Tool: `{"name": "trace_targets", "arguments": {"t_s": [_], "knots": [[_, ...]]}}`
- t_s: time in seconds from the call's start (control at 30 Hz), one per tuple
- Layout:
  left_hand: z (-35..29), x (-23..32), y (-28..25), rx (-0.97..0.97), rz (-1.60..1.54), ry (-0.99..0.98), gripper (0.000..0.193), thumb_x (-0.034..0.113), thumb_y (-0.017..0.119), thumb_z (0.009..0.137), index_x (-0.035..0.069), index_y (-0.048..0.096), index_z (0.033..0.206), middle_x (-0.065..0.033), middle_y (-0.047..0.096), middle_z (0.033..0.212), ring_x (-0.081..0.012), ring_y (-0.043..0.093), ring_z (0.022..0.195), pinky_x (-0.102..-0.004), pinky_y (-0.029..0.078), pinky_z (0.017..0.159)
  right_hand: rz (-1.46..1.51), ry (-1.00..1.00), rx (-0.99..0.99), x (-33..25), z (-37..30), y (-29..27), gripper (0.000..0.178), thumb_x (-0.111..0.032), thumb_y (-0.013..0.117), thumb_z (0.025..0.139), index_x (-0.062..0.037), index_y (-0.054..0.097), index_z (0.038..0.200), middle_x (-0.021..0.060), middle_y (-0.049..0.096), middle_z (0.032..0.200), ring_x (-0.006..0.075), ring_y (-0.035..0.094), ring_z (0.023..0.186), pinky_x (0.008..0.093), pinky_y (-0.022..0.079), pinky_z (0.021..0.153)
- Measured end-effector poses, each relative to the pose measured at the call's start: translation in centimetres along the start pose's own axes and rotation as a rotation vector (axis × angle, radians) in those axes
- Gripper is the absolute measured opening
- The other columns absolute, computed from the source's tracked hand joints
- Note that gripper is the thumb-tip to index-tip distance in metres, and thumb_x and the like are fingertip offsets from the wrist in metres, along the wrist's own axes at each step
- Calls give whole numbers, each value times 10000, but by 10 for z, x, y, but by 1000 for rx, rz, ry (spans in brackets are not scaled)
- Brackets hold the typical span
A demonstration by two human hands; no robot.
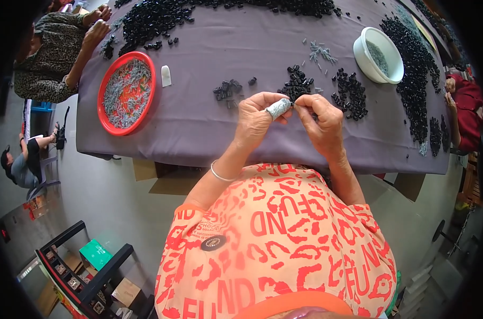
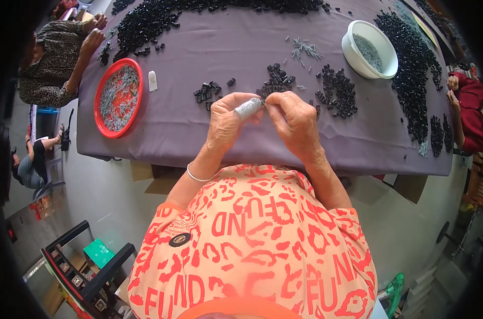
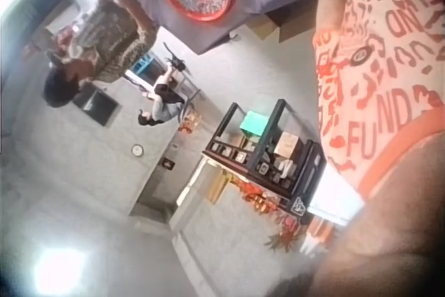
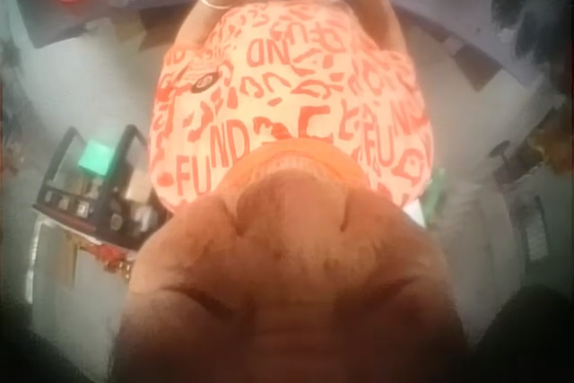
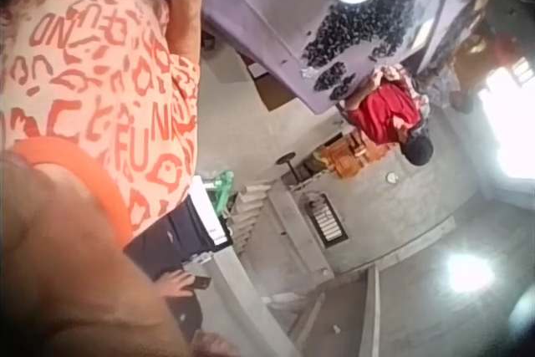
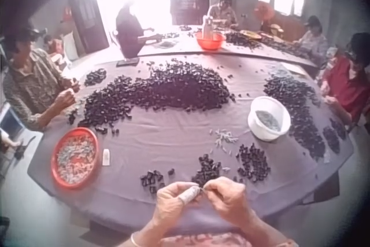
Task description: The person assembles plastic components by inserting small springs into plastic parts by hand.
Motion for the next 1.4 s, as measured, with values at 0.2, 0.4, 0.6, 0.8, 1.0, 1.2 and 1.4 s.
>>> {"name": "trace_targets", "arguments": {"t_s": [0.2, 0.4, 0.6, 0.8, 1.0, 1.2, 1.4], "knots": [[-6, -5, -3, -15, 115, 62, 155, 76, 665, 832, -21, 623, 946, -83, 657, 821, -125, 632, 713, -241, 527, 603, -86, -70, -35, -8, -4, 7, 97, 50, 632, 772, 5, 607, 855, 83, 617, 775, 147, 594, 638, 252, 475, 584], [-11, -17, -10, 12, -160, -49, 154, 82, 648, 845, -12, 616, 963, -87, 651, 842, -139, 634, 716, -258, 537, 620, 33, 46, -14, -1, -6, 5, 95, 50, 630, 786, 10, 611, 869, 71, 610, 764, 118, 579, 637, 227, 464, 590], [-12, -19, -8, -29, -311, -74, 163, 77, 639, 848, -5, 609, 985, -102, 650, 861, -155, 641, 731, -271, 549, 628, 52, 53, -43, -3, -6, 10, 82, 61, 613, 795, 22, 606, 867, 75, 621, 783, 120, 597, 662, 227, 477, 607], [-13, -18, -8, -45, -315, -59, 158, 69, 630, 853, -19, 604, 981, -104, 649, 868, -150, 640, 736, -272, 549, 634, -17, 51, -63, -6, -8, 12, 91, 56, 611, 785, 13, 598, 863, 92, 625, 803, 163, 624, 693, 262, 491, 623], [-20, 0, -9, 15, 162, 121, 149, 0, 627, 840, -48, 593, 977, -74, 636, 858, -111, 620, 750, -229, 528, 672, -161, -59, -126, -15, -6, 16, 119, 46, 613, 761, 1, 581, 866, 117, 602, 781, 257, 607, 693, 313, 483, 617], [-20, -7, -15, 19, 89, 88, 159, -17, 625, 836, -51, 587, 987, -65, 634, 852, -101, 617, 751, -218, 523, 685, -208, -79, -121, -17, -8, 23, 117, 48, 614, 760, -5, 583, 860, 110, 595, 766, 252, 601, 676, 315, 480, 607], [-21, -13, -17, 96, 54, 88, 133, 9, 628, 841, -37, 593, 961, -70, 639, 835, -113, 621, 717, -233, 529, 669, -195, -22, -20, -12, -10, 26, 117, 61, 613, 761, -7, 585, 852, 112, 595, 767, 236, 599, 656, 291, 469, 591]]}}
Point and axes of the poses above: each hand's wrist, its own z-axis towards the middle knuckle, its own y-axis out of the palm, x = y × z, the point moved 6 cm from there along z, towards the middle knuckle
